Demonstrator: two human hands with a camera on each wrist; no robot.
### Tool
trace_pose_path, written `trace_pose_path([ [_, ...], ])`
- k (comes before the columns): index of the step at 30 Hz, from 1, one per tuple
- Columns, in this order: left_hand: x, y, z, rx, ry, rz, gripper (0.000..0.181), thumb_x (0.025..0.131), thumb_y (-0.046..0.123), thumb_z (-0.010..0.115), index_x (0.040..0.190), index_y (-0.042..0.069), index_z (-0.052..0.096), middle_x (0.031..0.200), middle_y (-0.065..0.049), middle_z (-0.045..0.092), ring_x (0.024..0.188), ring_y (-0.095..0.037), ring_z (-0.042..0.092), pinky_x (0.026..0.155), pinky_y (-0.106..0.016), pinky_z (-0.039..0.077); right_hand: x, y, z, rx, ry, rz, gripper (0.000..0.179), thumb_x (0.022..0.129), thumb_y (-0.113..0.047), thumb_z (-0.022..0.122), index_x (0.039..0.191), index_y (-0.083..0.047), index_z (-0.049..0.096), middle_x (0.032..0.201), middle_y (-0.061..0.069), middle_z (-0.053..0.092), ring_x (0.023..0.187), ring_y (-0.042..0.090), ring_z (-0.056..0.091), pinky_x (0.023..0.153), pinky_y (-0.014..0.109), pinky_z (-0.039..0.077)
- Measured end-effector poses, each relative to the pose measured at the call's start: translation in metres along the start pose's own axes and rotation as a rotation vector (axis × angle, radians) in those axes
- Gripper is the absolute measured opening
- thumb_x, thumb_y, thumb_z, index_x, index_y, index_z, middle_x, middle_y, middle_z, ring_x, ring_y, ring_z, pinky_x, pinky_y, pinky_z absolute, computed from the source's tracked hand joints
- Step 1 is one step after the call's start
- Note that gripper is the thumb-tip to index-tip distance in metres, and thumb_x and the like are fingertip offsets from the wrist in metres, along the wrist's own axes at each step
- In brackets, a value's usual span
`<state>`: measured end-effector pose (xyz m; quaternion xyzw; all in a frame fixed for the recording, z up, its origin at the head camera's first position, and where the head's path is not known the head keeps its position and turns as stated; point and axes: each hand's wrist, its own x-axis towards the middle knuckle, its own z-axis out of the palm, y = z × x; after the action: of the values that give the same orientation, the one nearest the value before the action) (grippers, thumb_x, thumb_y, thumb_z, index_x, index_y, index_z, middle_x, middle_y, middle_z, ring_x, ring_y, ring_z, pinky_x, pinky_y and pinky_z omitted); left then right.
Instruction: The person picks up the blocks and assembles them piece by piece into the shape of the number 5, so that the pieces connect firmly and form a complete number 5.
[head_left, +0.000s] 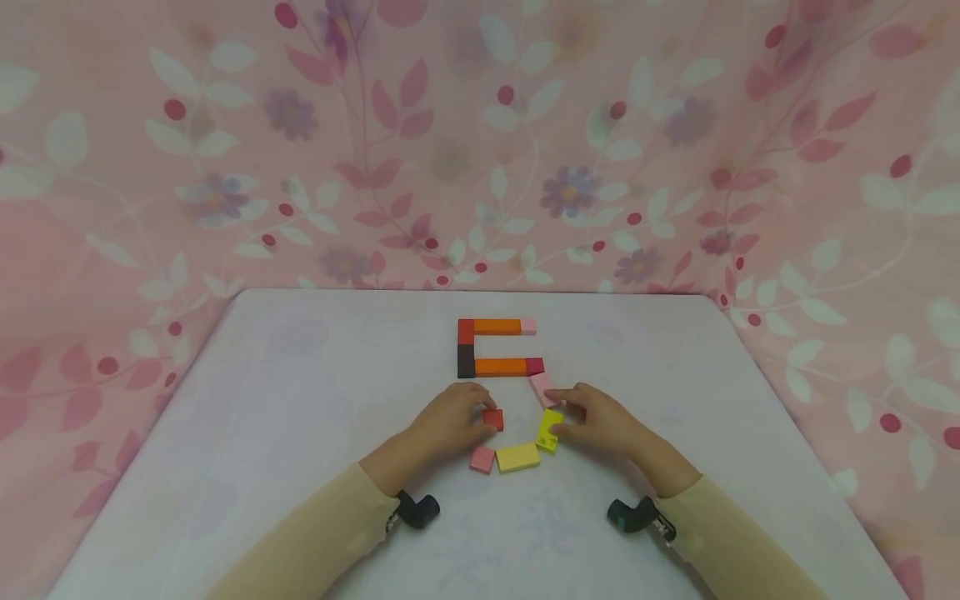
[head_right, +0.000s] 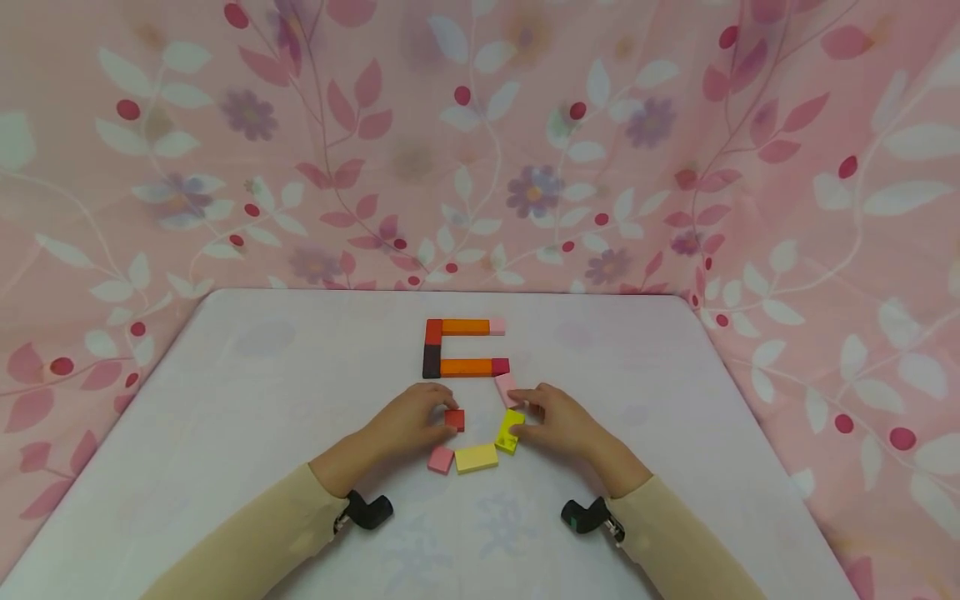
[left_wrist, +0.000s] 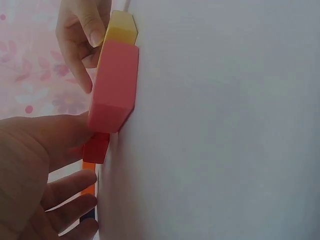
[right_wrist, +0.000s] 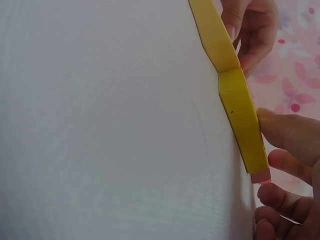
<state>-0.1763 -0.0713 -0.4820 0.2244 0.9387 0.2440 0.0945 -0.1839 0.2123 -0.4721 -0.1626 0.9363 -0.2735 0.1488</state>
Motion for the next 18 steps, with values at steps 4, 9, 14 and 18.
trace_pose_path([
  [4, 0.0, 0.0, 0.0, 0.037, -0.004, -0.012, 0.032, 0.088, 0.037, 0.076, 0.117, 0.021, 0.071, 0.134, 0.0, 0.06, 0.13, -0.021, 0.049, 0.11, -0.041, 0.043, -0.002, -0.001, 0.0, 0.001, 0.003, -0.006, 0.062, 0.082, -0.037, 0.083, 0.14, -0.03, 0.06, 0.093, -0.006, 0.056, 0.09, 0.016, 0.052, 0.076, 0.029, 0.05],
  [9, 0.0, -0.003, -0.003, 0.029, -0.014, -0.041, 0.032, 0.087, 0.037, 0.077, 0.116, 0.022, 0.072, 0.135, 0.0, 0.06, 0.131, -0.021, 0.048, 0.108, -0.041, 0.045, -0.002, -0.001, -0.001, 0.0, 0.004, -0.016, 0.062, 0.082, -0.037, 0.083, 0.14, -0.03, 0.06, 0.094, -0.006, 0.056, 0.09, 0.016, 0.052, 0.076, 0.029, 0.051],
  [14, -0.004, -0.009, -0.008, 0.003, -0.011, -0.037, 0.031, 0.088, 0.034, 0.078, 0.114, 0.018, 0.072, 0.136, -0.002, 0.06, 0.132, -0.022, 0.048, 0.109, -0.041, 0.043, -0.002, 0.0, -0.001, -0.01, 0.008, -0.025, 0.063, 0.082, -0.039, 0.082, 0.14, -0.03, 0.06, 0.095, -0.007, 0.056, 0.091, 0.015, 0.052, 0.078, 0.028, 0.051],
  [18, -0.01, -0.015, -0.012, 0.004, -0.02, -0.024, 0.03, 0.088, 0.031, 0.078, 0.114, 0.017, 0.072, 0.135, -0.002, 0.06, 0.132, -0.022, 0.048, 0.111, -0.041, 0.042, -0.003, 0.002, -0.001, -0.01, 0.008, -0.044, 0.063, 0.082, -0.038, 0.082, 0.141, -0.029, 0.06, 0.094, -0.006, 0.056, 0.09, 0.016, 0.052, 0.076, 0.03, 0.051],
])
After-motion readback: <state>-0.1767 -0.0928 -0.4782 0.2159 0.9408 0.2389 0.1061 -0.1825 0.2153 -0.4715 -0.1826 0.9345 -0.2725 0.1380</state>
